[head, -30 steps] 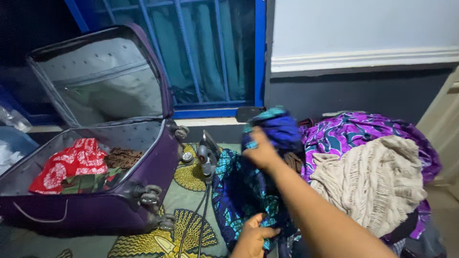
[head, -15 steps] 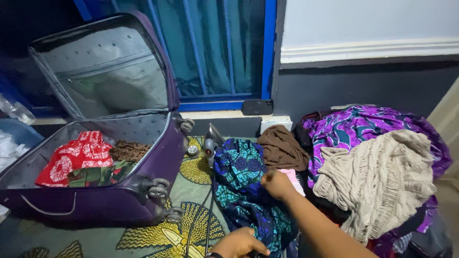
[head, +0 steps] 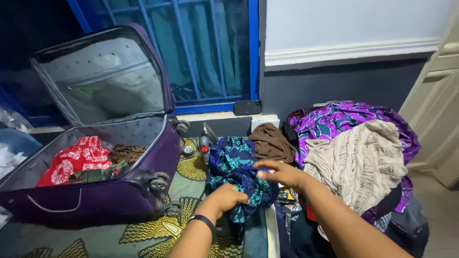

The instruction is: The person folds clothes including a camouflage shirt, a leopard print top, a blue patterned skirt, and a white knit sweater, then places them one at a time into a suitcase.

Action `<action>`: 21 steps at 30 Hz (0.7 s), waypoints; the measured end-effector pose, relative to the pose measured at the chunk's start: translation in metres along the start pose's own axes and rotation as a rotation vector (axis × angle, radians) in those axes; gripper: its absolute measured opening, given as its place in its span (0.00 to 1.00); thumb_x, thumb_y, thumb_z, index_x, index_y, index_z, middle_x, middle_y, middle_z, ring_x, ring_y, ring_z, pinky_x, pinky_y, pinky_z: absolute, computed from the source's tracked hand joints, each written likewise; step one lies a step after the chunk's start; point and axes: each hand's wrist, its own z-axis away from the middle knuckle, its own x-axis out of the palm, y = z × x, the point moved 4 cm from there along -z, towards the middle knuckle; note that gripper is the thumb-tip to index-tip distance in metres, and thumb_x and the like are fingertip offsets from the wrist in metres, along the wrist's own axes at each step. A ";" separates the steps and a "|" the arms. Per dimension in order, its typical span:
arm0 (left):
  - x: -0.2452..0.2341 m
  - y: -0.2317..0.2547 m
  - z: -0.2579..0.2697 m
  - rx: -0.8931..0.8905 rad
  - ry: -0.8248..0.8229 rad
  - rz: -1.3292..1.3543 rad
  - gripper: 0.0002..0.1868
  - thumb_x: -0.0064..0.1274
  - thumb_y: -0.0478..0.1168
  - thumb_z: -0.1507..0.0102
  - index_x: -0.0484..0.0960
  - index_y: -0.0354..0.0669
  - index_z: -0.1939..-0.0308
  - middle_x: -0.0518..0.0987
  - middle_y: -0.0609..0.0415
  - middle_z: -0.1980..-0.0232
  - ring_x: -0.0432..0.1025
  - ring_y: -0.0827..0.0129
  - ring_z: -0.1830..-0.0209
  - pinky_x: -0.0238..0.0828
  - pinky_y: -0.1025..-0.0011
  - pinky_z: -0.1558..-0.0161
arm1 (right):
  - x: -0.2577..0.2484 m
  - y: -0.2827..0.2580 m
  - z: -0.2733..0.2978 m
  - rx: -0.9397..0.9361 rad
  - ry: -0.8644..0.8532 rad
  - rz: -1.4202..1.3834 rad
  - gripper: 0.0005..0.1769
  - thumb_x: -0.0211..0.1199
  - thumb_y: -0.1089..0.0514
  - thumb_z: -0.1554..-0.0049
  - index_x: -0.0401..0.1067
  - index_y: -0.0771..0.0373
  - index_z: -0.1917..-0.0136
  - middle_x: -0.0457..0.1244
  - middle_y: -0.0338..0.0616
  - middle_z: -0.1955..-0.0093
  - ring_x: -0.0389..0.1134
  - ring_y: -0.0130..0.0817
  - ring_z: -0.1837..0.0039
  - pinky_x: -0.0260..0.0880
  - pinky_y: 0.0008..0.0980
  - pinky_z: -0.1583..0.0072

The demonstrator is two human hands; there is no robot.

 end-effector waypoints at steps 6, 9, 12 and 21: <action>-0.041 0.009 0.032 0.037 0.009 -0.134 0.17 0.68 0.43 0.56 0.82 0.31 0.75 0.78 0.55 0.74 0.68 0.69 0.74 0.66 0.63 0.69 | 0.055 -0.024 0.017 0.012 -0.257 0.526 0.68 0.83 0.41 0.67 0.53 0.60 0.21 0.48 0.50 0.17 0.48 0.42 0.17 0.48 0.37 0.22; -0.053 0.032 0.038 0.053 0.013 -0.336 0.20 0.69 0.47 0.57 0.83 0.31 0.74 0.80 0.53 0.73 0.69 0.68 0.73 0.67 0.62 0.68 | 0.069 -0.043 0.016 -0.151 -0.102 0.751 0.71 0.84 0.37 0.69 0.55 0.63 0.22 0.46 0.53 0.16 0.47 0.49 0.17 0.48 0.39 0.22; -0.054 0.048 0.039 0.120 -0.022 -0.506 0.23 0.69 0.50 0.58 0.84 0.32 0.74 0.82 0.49 0.72 0.71 0.65 0.74 0.69 0.62 0.68 | 0.071 -0.063 0.022 -0.103 -0.012 0.761 0.74 0.82 0.35 0.71 0.50 0.59 0.19 0.49 0.54 0.19 0.50 0.51 0.19 0.50 0.41 0.23; -0.021 0.026 0.022 0.221 -0.189 -0.765 0.27 0.69 0.57 0.55 0.83 0.33 0.76 0.80 0.47 0.76 0.71 0.62 0.79 0.70 0.64 0.71 | 0.100 -0.002 0.017 -0.421 0.006 0.636 0.32 0.71 0.47 0.51 0.74 0.61 0.36 0.65 0.58 0.31 0.62 0.55 0.27 0.60 0.43 0.27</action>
